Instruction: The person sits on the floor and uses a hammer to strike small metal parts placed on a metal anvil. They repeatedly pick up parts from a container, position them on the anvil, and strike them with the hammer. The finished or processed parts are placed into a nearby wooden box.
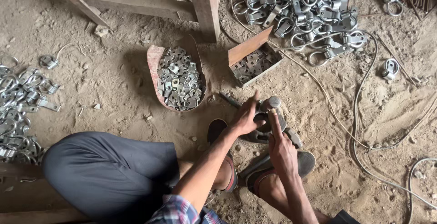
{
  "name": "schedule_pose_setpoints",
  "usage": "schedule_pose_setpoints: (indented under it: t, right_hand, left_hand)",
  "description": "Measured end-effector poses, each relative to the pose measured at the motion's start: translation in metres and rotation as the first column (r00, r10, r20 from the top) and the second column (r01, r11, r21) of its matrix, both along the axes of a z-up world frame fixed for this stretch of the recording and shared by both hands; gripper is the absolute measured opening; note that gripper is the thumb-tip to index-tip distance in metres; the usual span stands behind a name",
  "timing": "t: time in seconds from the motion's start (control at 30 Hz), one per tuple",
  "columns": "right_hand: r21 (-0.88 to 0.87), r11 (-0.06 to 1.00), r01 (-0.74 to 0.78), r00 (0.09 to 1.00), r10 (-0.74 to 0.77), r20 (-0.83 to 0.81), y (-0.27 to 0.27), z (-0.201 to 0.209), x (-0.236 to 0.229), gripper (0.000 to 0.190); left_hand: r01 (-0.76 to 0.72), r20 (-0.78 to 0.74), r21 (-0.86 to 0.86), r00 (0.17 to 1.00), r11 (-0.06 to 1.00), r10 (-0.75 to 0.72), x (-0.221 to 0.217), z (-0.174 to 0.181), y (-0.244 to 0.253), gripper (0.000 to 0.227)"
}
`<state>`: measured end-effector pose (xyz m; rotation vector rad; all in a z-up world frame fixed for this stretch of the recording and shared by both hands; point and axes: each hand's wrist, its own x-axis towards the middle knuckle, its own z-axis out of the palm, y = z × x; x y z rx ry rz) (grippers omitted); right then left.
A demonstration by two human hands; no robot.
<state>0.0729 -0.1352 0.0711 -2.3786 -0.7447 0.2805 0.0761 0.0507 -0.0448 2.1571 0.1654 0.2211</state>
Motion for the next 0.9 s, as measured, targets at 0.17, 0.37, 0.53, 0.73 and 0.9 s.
schedule_pose_setpoints:
  t: [0.17,0.37,0.53,0.73,0.9]
  right_hand:
    - [-0.127,0.991,0.038,0.987,-0.057,-0.148,-0.003,-0.003,0.005,0.071]
    - [-0.078,0.997,0.013,0.998,-0.017,-0.055,-0.004,-0.003,0.007,0.073]
    - [-0.113,0.993,0.037,0.992,-0.05,-0.115,-0.004,0.0,0.007,0.074]
    - [-0.077,0.997,0.012,1.0,-0.012,-0.004,-0.004,-0.001,0.005,0.078]
    - [-0.123,0.992,0.03,0.996,-0.04,-0.083,0.0,-0.01,0.001,0.076]
  left_hand:
    - [-0.031,0.14,0.049,0.99,0.998,0.023,-0.008,-0.023,-0.004,0.101]
    - [-0.166,0.261,0.171,0.958,0.971,0.118,-0.011,-0.002,-0.013,0.08]
    - [-0.201,0.23,0.135,0.959,0.97,0.167,-0.013,0.015,-0.02,0.077]
    - [-0.144,0.208,0.201,0.973,0.969,0.102,-0.012,0.004,-0.015,0.083]
    - [-0.055,0.157,0.363,0.988,0.93,-0.003,-0.018,0.001,-0.011,0.108]
